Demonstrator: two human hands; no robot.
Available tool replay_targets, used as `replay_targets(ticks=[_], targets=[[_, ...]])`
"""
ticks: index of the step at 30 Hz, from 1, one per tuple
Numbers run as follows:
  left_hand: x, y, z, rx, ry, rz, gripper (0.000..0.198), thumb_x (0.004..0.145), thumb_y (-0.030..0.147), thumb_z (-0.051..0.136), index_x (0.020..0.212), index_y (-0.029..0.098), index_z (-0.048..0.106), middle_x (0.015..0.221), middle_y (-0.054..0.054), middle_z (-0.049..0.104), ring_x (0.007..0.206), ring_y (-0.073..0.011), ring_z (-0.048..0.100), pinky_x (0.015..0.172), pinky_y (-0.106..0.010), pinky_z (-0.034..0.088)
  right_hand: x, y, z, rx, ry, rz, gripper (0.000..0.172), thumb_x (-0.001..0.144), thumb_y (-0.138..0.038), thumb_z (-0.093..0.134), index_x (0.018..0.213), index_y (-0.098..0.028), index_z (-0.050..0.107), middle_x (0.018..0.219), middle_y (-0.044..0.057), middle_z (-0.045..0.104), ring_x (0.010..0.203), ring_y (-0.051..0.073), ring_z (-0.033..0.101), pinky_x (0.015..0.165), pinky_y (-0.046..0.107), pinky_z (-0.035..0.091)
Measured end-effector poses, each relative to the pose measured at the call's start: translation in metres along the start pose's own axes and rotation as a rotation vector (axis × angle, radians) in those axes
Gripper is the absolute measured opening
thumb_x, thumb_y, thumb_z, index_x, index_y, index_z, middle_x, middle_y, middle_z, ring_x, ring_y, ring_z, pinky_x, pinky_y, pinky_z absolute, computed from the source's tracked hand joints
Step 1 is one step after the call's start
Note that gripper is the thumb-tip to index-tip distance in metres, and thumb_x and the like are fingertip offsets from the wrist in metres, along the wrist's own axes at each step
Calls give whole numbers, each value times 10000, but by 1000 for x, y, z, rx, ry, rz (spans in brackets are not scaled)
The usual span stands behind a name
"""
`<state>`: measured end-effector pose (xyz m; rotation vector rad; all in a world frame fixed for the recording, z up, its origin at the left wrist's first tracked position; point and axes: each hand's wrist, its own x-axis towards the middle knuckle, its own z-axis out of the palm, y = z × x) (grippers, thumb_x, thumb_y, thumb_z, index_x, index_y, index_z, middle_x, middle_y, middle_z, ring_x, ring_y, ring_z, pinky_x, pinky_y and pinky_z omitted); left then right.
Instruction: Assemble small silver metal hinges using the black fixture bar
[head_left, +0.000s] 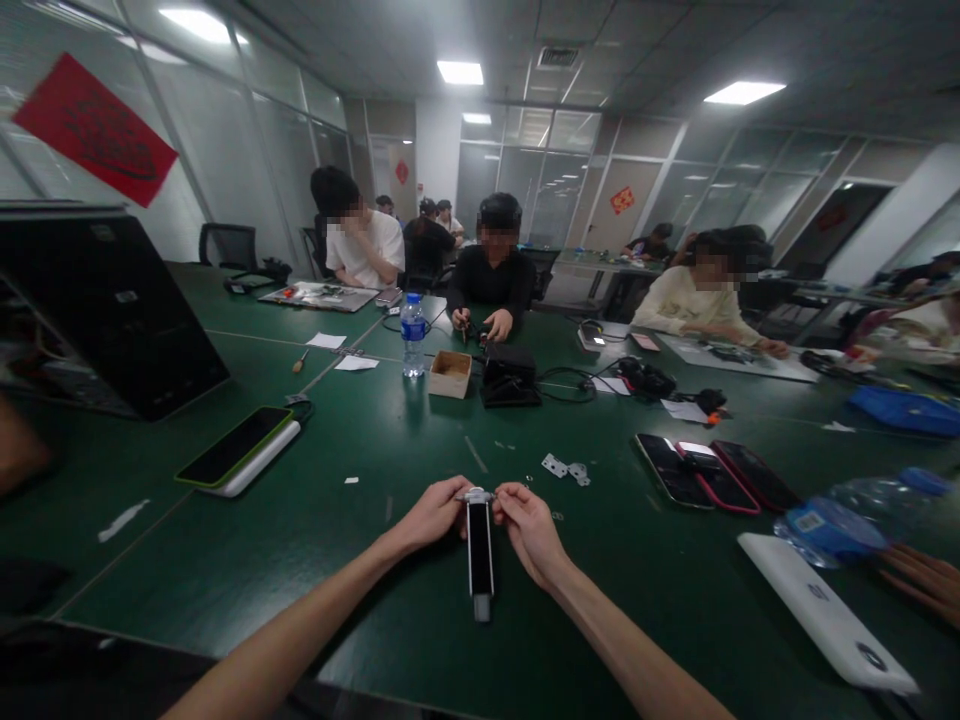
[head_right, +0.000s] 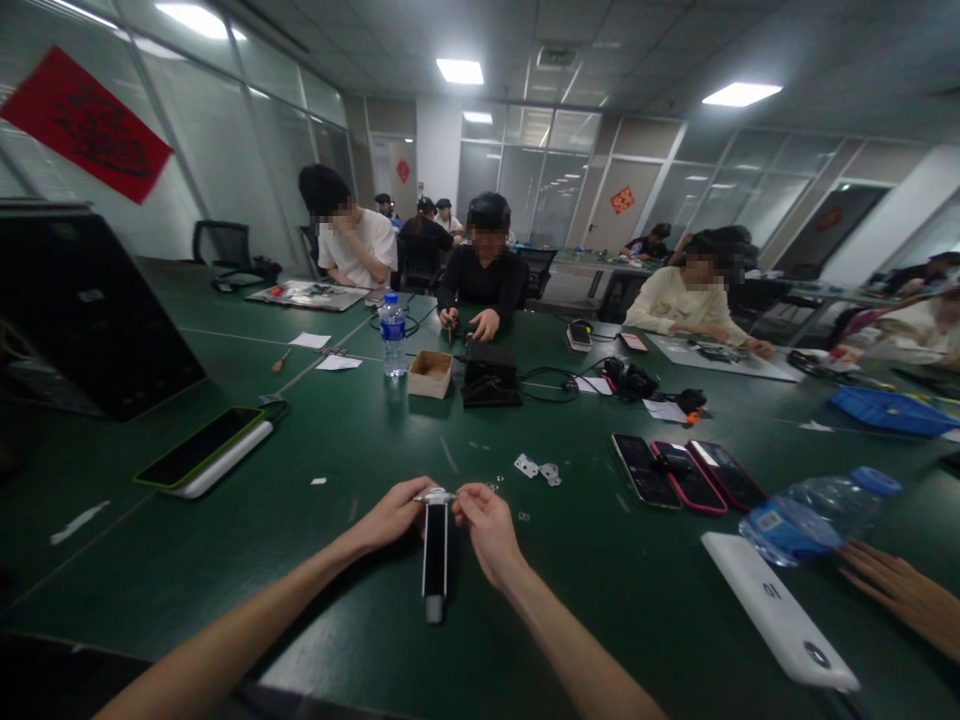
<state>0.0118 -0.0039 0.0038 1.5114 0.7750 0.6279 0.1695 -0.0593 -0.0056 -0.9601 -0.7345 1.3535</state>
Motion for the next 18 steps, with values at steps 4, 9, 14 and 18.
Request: replay_targets(ticks=[4,9,14,18], targets=[[2,-2,5,-399,7,-167,143,760,242,581,835,130,532,668,-2,581,577,-116,572,609,-250,471,1,0,0,27,92,-15,344,607,-400,782,778,-165,597,701,5,564,626,120,486,625,274,406],[0,-4,13,-568,-29,-164,250,814,359,583,918,136,539,862,-68,647,773,-166,625,693,-272,481,-2,-1,2,75,132,-14,345,598,-383,791,782,-163,598,726,9,573,622,110,484,614,267,421],[0,-6,22,-635,-25,-208,434,864,559,463,930,134,519,766,-74,639,623,-173,621,581,-292,499,-4,2,4,67,54,7,346,625,-417,772,765,-170,574,714,10,589,576,113,483,527,262,403],[-1,-3,18,-633,-18,-243,424,901,551,385,971,151,505,614,6,557,374,-84,478,392,-188,382,-2,5,1,-104,-5,-25,366,642,-444,756,795,-155,593,688,21,621,622,127,532,613,269,422]])
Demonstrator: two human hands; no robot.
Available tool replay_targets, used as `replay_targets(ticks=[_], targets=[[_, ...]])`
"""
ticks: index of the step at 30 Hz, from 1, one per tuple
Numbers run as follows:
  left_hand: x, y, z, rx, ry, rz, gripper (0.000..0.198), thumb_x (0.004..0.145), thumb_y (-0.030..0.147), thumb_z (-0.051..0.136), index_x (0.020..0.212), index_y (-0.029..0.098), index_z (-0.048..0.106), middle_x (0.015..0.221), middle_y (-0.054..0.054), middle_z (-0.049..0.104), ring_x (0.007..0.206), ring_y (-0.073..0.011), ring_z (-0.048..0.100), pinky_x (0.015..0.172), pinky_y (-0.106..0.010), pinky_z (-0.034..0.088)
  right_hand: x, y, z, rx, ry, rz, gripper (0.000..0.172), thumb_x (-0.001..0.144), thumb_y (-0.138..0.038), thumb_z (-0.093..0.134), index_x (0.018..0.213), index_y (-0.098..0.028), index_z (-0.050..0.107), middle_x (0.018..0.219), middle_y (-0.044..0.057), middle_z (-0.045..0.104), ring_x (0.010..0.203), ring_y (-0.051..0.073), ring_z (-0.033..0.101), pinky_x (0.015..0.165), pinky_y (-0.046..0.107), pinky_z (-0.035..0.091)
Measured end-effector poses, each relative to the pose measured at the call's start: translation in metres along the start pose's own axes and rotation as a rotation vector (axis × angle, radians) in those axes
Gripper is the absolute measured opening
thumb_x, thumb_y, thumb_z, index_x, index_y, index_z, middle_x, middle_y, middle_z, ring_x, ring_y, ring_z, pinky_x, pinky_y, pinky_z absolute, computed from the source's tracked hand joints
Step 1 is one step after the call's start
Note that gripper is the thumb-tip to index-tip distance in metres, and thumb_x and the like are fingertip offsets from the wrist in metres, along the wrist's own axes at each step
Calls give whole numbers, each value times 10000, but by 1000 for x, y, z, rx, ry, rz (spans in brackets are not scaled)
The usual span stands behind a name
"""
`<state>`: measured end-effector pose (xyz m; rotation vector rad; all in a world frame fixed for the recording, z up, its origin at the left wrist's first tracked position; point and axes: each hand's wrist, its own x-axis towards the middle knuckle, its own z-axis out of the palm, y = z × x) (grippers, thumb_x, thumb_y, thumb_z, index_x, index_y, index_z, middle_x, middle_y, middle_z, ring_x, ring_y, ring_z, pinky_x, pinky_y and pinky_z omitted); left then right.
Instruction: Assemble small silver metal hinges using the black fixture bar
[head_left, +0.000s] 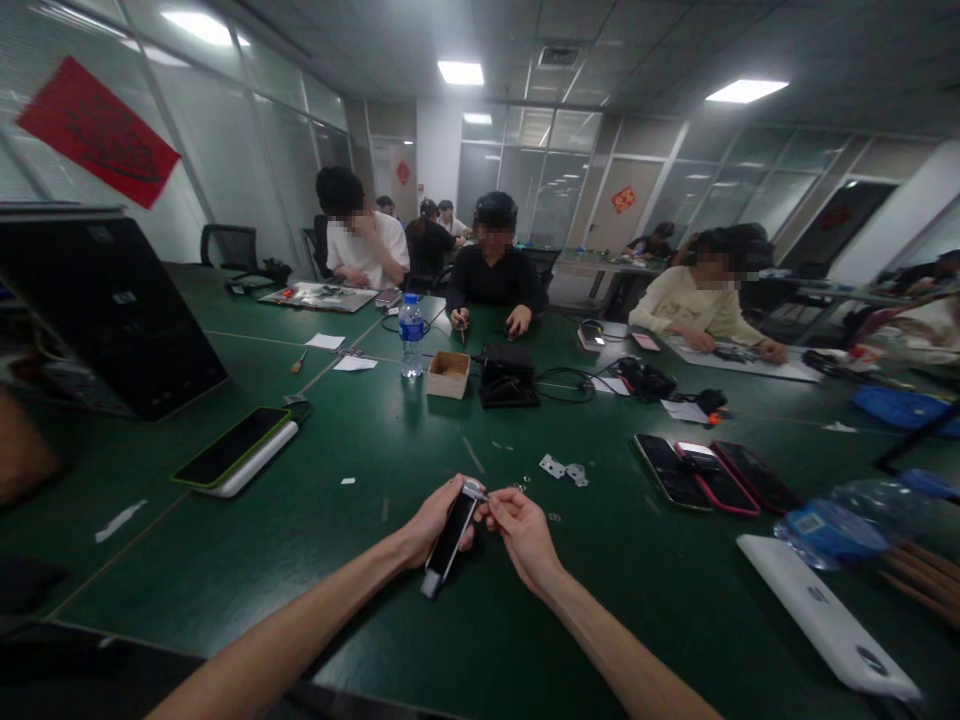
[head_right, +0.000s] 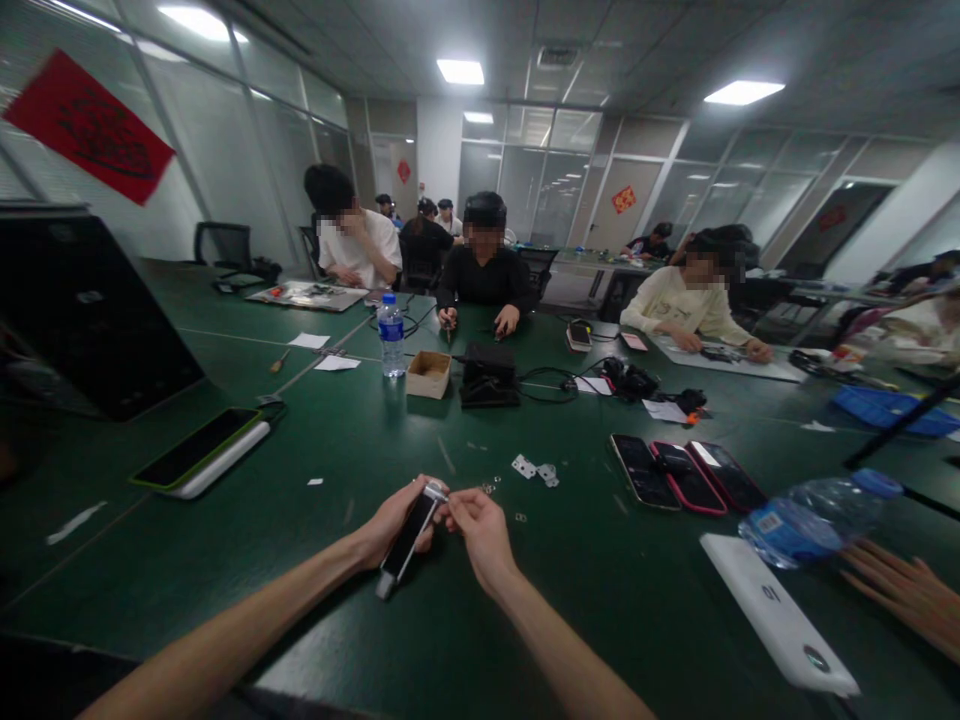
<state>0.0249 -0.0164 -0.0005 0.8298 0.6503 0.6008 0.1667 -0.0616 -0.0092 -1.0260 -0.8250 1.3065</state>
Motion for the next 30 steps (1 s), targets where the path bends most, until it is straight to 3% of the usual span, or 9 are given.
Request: replay_targets(ticks=[3,10,15,22,26,30], targets=[[-3,6,-2,-66,-78,-33,356,935,489,344,999,174,497,589,46,490,325,-48,378,364,-165,344,-1,-1,-2,-173,-5,-96,311,678,-429,728,772,-161,602,678,12,612,628,134,538,620,267,422],[0,9,-15,-85,-197,-217,371,947,481,303,993,173,505,559,54,434,318,-39,294,337,-141,271,-8,-12,-6,-505,-48,-327,135,777,-324,638,776,-192,663,760,23,648,718,165,572,690,283,434],[-4,15,-22,-21,-280,-293,385,938,487,338,953,155,535,555,46,430,338,-43,305,350,-150,278,-8,-29,-13,-771,-250,-507,94,808,-256,619,786,-224,704,758,25,664,689,167,577,677,294,437],[-10,23,-16,98,-191,-431,485,898,558,395,804,107,547,550,28,451,354,-37,313,360,-159,259,-9,-43,-18,-1060,-567,-814,235,887,-102,445,930,-178,663,863,70,673,772,175,562,712,301,472],[-11,27,-13,157,-167,-481,520,851,602,451,701,108,518,536,28,439,353,-35,315,353,-162,255,-11,-48,-16,-1241,-636,-978,266,850,-11,399,881,-127,636,835,90,663,752,178,538,663,278,472],[-12,29,-14,203,-167,-511,514,831,618,471,714,120,523,542,29,444,355,-39,312,355,-161,263,-13,-52,-13,-1282,-655,-979,261,825,9,414,853,-135,630,820,75,664,728,165,536,646,264,464]])
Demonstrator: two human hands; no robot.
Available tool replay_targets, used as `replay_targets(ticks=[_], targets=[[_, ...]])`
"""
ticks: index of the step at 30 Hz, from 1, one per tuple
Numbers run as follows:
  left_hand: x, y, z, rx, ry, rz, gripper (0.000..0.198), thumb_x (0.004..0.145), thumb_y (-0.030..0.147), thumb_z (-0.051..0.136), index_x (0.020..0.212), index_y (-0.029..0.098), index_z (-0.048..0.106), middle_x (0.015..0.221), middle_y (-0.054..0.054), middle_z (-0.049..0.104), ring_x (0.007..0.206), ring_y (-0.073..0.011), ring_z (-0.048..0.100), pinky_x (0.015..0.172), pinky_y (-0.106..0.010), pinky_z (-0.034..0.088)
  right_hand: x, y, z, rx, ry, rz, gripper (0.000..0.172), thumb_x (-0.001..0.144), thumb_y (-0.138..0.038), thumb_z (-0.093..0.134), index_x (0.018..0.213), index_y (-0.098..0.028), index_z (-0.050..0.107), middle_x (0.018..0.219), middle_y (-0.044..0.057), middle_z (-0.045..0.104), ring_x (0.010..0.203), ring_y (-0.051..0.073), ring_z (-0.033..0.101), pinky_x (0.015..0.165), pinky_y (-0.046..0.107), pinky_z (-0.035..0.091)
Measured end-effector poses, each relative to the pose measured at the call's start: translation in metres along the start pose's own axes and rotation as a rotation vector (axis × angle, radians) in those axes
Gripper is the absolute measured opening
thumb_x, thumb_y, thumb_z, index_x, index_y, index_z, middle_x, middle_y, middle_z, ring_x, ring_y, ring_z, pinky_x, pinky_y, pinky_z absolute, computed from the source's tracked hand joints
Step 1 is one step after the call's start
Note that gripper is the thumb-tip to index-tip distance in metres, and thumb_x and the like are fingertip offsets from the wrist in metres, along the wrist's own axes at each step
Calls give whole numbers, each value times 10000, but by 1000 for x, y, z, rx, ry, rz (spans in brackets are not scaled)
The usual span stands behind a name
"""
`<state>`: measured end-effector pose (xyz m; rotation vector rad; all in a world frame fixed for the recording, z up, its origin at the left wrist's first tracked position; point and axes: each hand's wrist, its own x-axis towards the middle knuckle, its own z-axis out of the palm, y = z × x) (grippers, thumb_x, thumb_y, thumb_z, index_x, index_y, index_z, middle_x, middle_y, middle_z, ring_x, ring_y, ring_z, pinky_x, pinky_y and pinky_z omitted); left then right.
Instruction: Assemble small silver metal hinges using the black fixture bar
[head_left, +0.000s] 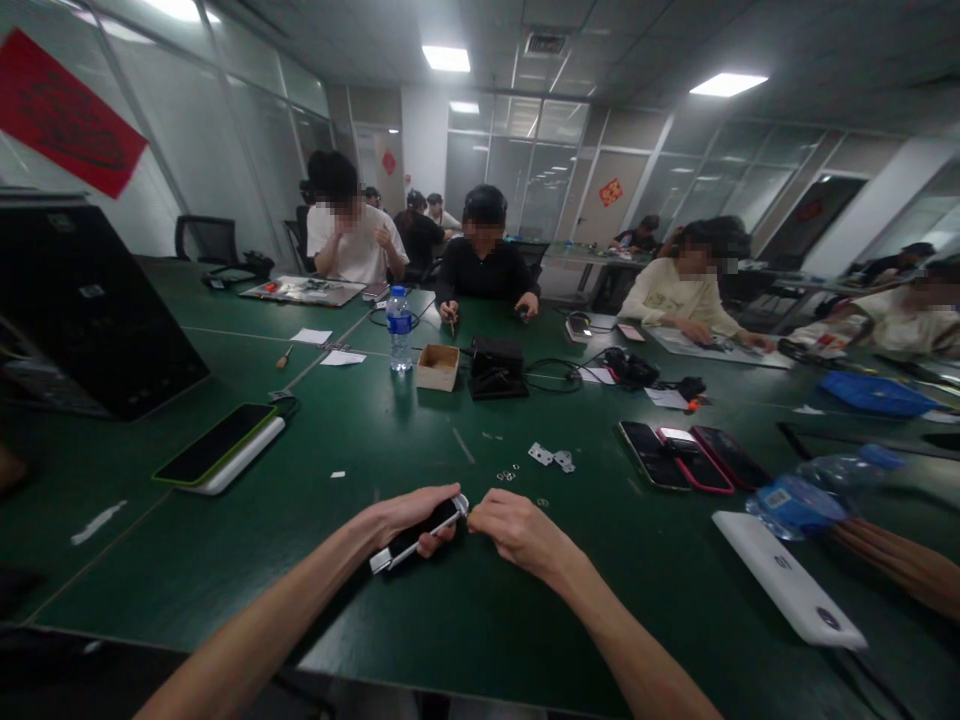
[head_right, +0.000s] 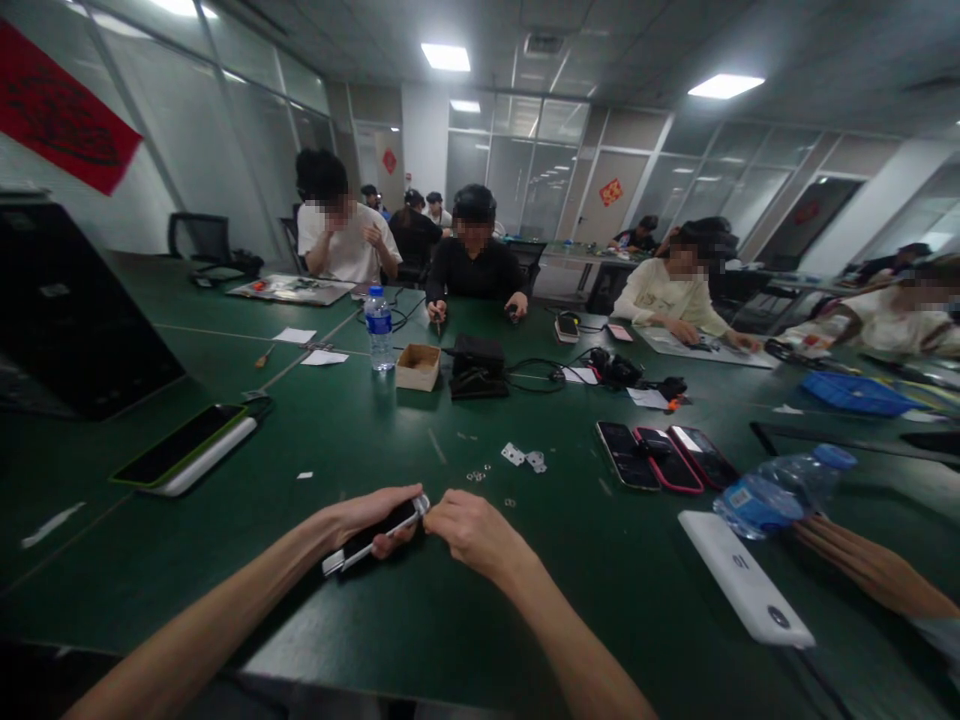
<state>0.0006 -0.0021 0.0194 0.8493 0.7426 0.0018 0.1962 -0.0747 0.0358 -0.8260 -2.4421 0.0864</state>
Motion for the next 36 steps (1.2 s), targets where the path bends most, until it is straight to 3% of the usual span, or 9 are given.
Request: replay_targets(ticks=[5,12,19,23,26,28,32,36], targets=[[-3,1,2,-40,-24,2,499,868,588,427,753,115,541,545,30,436,351,-35,299,353,-152,257,0,0,5,278,152,121,196,846,-85,483,816,-171,657,767,35,673,681,138,559,665,256,457],[2,0,6,-208,-93,103,472,931,520,311,779,133,535,530,41,413,332,-39,274,341,-147,249,1,-5,27,778,476,700,100,750,-251,665,691,-172,676,656,7,626,614,131,535,592,243,417],[10,-2,21,-273,19,224,525,916,579,272,776,142,527,510,64,393,309,-31,253,347,-152,248,13,-12,43,1269,767,918,206,641,-335,769,686,-160,670,652,9,600,577,104,467,548,229,380],[17,-7,30,-235,122,351,556,909,595,253,711,141,507,490,61,403,307,-38,276,349,-166,272,15,-14,45,1459,848,976,208,611,-312,797,664,-161,665,658,3,582,568,91,449,547,216,388],[19,-10,33,-144,204,494,547,893,606,298,663,146,483,484,51,429,315,-46,322,357,-173,291,15,-16,44,1592,849,1002,193,592,-264,807,672,-162,664,664,0,578,560,85,453,555,213,406],[18,-12,34,-125,207,509,551,888,612,302,650,147,478,478,52,424,315,-47,325,359,-176,296,15,-17,43,1637,839,1004,202,574,-246,815,681,-165,664,661,-2,578,561,89,463,558,218,416],[14,-10,38,-163,150,400,580,910,591,207,690,143,502,471,63,401,296,-43,268,342,-181,278,17,-20,41,1498,834,925,217,612,-312,801,667,-168,647,621,-8,565,556,96,462,548,224,411],[8,-7,39,-130,181,396,539,904,599,234,739,155,491,482,69,409,307,-44,265,347,-174,283,12,-16,38,1213,776,840,211,666,-342,759,702,-168,645,667,5,601,613,122,519,594,249,433]])
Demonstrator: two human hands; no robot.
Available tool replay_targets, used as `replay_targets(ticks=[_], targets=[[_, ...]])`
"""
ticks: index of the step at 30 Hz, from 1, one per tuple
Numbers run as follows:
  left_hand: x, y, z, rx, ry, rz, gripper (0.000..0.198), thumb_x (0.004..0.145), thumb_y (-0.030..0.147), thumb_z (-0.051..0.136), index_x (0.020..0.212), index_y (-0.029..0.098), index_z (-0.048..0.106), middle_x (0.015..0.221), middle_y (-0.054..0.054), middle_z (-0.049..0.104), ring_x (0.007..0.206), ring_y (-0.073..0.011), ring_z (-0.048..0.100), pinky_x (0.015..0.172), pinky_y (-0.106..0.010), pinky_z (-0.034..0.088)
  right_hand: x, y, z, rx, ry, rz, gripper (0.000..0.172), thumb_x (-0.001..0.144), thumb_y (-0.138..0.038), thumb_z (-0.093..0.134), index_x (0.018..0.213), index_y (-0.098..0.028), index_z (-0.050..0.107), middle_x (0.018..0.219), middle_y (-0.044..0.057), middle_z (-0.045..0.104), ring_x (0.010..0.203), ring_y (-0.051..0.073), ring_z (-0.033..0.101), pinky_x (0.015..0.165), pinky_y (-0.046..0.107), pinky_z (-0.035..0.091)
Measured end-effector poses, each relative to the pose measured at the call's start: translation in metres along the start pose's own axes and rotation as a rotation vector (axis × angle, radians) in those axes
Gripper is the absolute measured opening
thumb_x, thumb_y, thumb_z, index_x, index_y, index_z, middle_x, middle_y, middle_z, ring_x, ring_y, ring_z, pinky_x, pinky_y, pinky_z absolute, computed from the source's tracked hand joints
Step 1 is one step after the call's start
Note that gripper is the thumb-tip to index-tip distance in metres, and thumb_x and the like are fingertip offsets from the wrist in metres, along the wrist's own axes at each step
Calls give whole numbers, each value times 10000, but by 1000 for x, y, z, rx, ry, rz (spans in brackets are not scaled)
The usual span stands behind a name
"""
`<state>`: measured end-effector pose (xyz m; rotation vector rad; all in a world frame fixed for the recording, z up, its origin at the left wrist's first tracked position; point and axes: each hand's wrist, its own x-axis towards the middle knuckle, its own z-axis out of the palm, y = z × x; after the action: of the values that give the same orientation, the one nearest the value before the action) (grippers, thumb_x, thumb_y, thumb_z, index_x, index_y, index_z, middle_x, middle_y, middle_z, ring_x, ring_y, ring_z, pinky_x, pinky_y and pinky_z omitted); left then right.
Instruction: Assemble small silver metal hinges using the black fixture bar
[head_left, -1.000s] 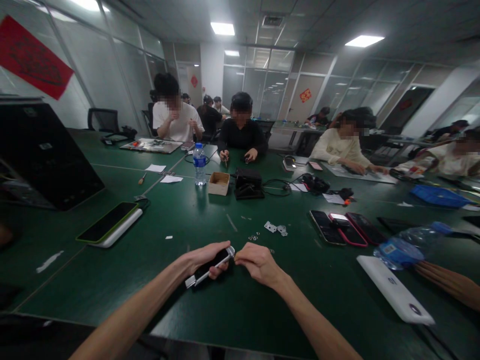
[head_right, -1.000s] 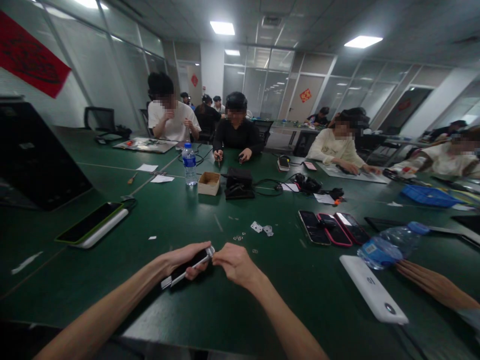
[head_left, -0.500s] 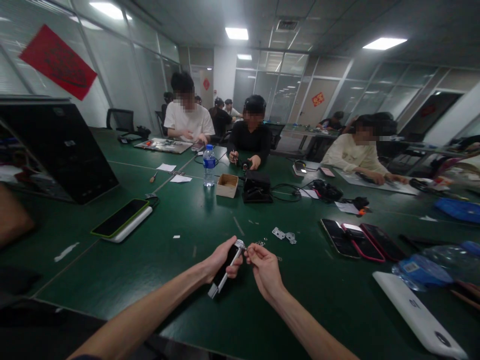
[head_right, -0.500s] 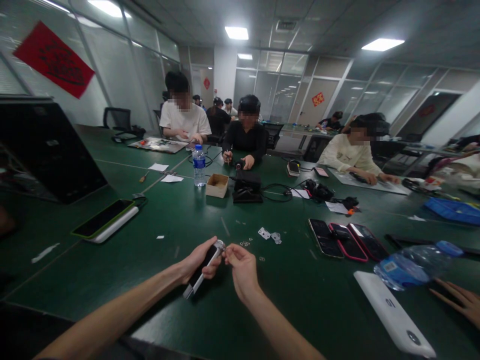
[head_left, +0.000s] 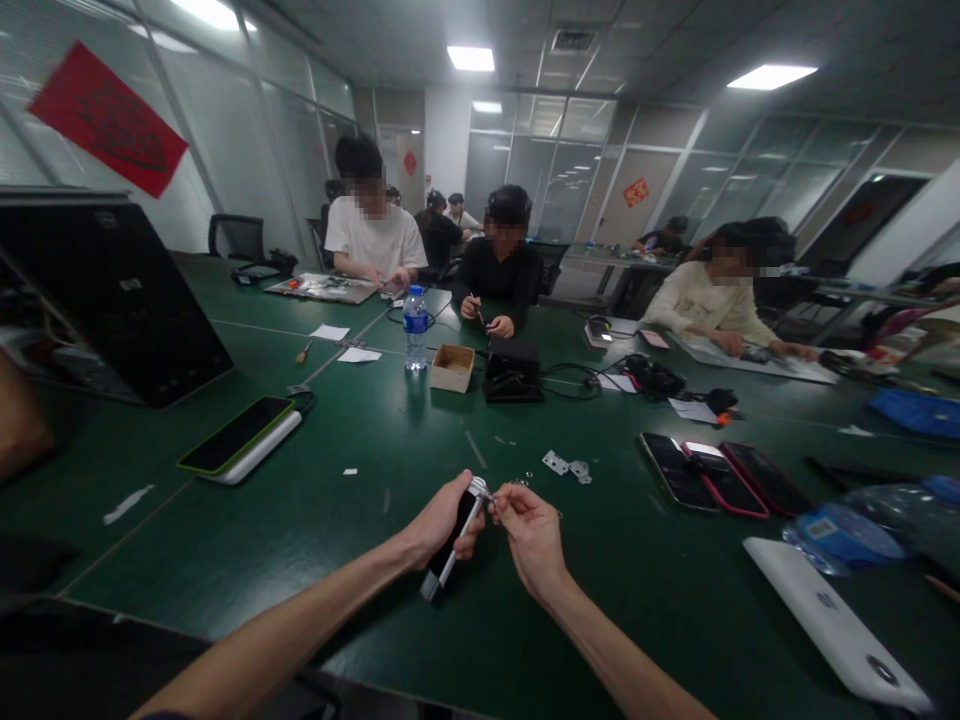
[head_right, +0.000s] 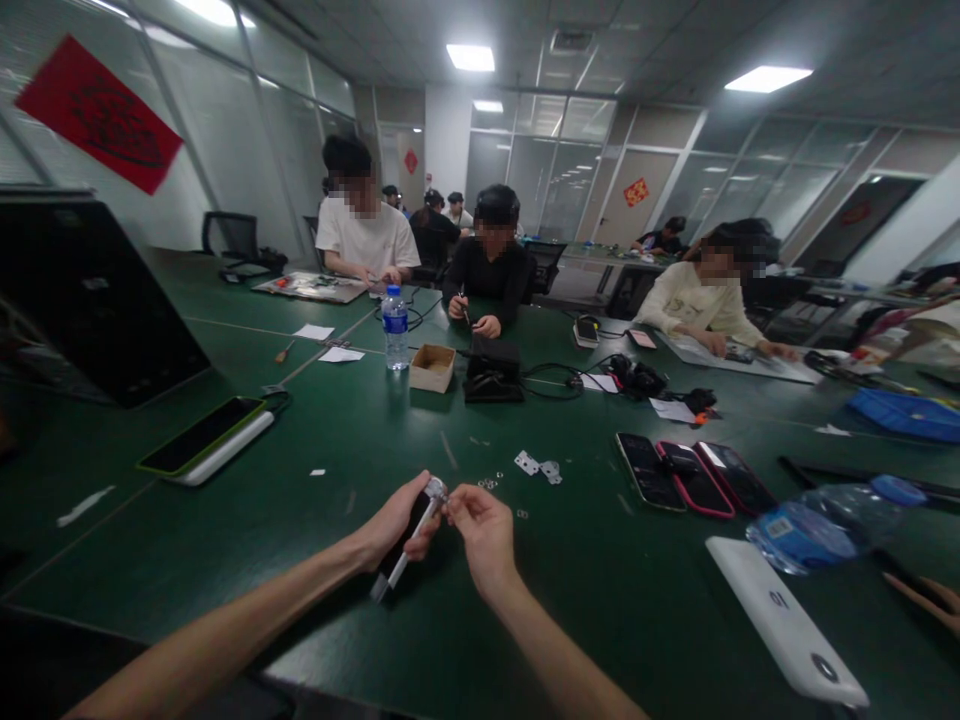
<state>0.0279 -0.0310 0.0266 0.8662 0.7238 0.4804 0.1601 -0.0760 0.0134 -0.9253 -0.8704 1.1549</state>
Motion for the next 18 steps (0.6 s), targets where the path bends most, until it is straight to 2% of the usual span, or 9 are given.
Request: replay_targets(ticks=[5,10,14,18], targets=[[-3,6,-7,75,-35,-60,511,904,597,254,784,160,491,502,63,426,320,-47,288,354,-169,288,3,-8,-11,-270,-120,-96,134,727,-316,692,721,-187,655,686,3,612,654,142,554,635,263,449],[-8,14,-15,191,-65,-172,503,898,601,284,807,158,505,514,54,440,324,-45,281,353,-166,278,7,-21,-21,-651,-338,-285,101,805,-254,606,746,-202,668,706,5,611,647,138,541,622,257,431],[-11,20,-19,294,-62,-225,481,917,563,283,819,152,515,521,46,447,334,-57,322,354,-176,301,9,-32,-23,-835,-554,-454,159,855,-180,520,835,-212,674,763,28,638,701,153,559,659,274,453],[-10,20,-23,415,-66,-255,502,875,609,352,772,146,517,522,43,451,339,-63,363,345,-177,314,8,-40,-19,-963,-731,-525,251,868,-119,435,900,-195,673,821,61,655,763,178,559,690,299,467]])
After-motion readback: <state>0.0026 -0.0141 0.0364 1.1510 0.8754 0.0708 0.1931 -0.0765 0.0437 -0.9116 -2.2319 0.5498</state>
